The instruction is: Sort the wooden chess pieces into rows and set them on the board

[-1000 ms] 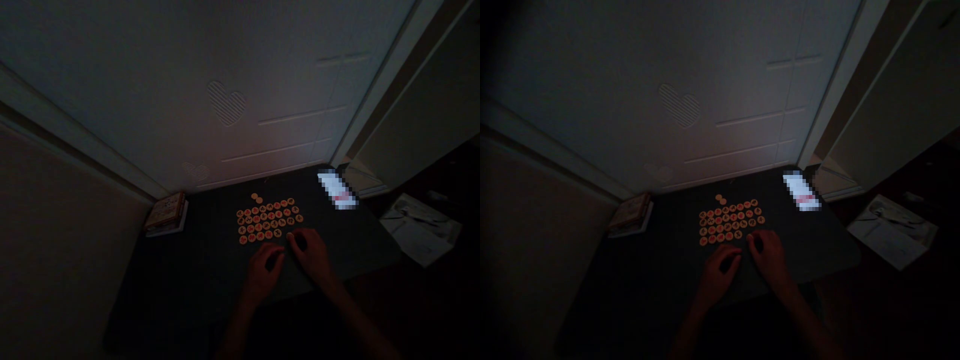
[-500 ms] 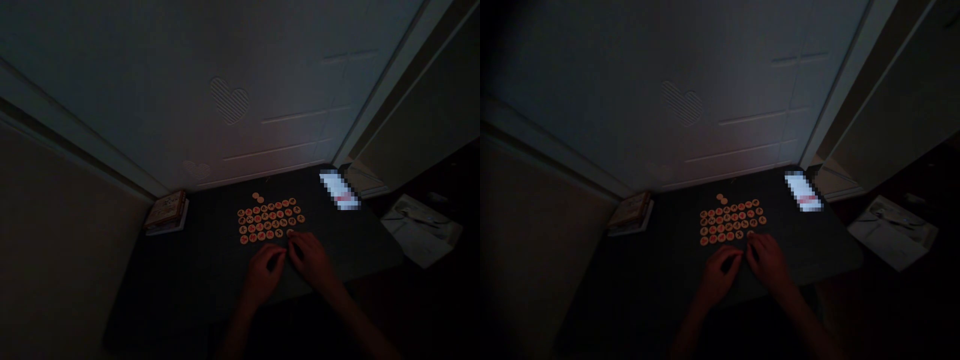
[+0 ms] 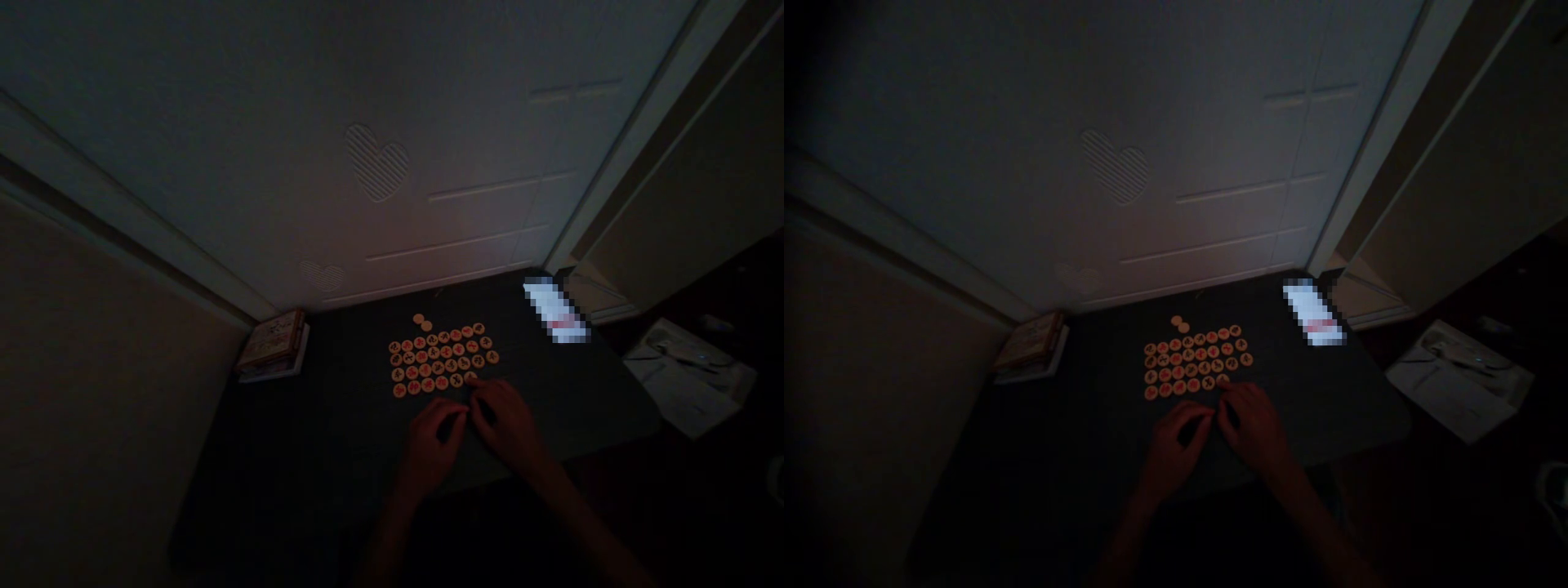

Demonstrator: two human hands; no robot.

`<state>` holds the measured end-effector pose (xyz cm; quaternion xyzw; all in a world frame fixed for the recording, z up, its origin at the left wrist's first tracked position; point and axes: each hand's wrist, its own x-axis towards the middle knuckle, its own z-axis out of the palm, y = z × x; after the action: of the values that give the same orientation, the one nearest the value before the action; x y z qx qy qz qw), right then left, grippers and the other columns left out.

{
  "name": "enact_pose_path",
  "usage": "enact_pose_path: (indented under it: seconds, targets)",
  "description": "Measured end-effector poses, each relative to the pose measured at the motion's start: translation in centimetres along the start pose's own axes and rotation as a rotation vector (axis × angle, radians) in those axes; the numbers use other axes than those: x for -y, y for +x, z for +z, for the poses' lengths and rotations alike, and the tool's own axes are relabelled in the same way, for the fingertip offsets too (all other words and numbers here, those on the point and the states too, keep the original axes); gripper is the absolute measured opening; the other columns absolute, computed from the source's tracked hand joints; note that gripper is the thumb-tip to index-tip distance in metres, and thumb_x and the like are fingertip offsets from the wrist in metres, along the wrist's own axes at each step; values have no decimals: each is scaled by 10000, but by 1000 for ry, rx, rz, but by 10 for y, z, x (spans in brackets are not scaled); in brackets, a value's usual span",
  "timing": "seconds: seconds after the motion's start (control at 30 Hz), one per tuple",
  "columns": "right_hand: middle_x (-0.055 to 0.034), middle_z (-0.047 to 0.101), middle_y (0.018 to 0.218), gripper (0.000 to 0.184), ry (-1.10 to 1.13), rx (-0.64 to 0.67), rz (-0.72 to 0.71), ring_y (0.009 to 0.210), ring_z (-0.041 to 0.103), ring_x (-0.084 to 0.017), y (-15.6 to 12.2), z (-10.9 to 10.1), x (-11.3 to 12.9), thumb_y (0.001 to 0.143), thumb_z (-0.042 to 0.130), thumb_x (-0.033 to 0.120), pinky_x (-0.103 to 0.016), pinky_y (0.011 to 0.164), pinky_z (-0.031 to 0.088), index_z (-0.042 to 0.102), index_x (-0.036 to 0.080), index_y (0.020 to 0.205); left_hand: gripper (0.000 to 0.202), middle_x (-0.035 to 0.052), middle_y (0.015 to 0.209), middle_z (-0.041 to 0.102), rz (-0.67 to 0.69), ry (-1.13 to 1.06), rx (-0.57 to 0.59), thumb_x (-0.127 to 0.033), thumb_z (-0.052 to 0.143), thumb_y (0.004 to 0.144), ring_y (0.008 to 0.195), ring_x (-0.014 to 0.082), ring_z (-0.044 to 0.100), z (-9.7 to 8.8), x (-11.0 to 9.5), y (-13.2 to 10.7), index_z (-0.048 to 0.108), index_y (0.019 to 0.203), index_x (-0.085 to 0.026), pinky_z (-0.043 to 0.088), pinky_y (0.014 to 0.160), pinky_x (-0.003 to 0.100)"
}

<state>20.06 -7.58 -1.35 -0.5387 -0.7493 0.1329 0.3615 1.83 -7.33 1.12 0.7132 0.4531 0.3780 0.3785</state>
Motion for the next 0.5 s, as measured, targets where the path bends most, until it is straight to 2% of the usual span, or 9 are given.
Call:
enact_pose_path:
  seconds: [0.2, 0.3, 0.4, 0.5]
  targets:
    - [-87, 729, 1203, 148, 28, -4, 3, 1067, 678, -270, 1, -1, 1, 913, 574, 165, -480, 959, 526, 677, 238, 991, 144, 36, 995, 746, -18, -18, -24, -218, 597, 956, 926, 184, 701, 2, 2, -4, 726, 1016, -235, 560, 871, 319]
    - [-89, 736, 1183, 145, 67, -31, 18, 1052, 687, -269, 2, -3, 2, 914, 574, 177, -477, 955, 530, 677, 242, 992, 132, 34, 985, 758, -42, -6, -61, -250, 609, 956, 913, 188, 711, -8, 0, 0, 726, 1015, -234, 566, 875, 330]
    - [-86, 743, 1138, 136, 119, -76, 65, 1040, 690, -261, 3, -5, 1, 926, 570, 204, -457, 953, 532, 674, 243, 1004, 151, 28, 1022, 761, 17, 89, -56, -270, 621, 953, 949, 192, 711, -32, -2, 23, 723, 1062, -249, 561, 898, 340]
    - [-75, 748, 1062, 130, 176, -112, 161, 991, 700, -245, 4, -8, -1, 944, 555, 237, -406, 897, 551, 677, 238, 988, 166, 24, 1026, 752, 119, 203, -63, -274, 590, 967, 941, 184, 706, -62, 3, 68, 716, 1073, -252, 567, 863, 327]
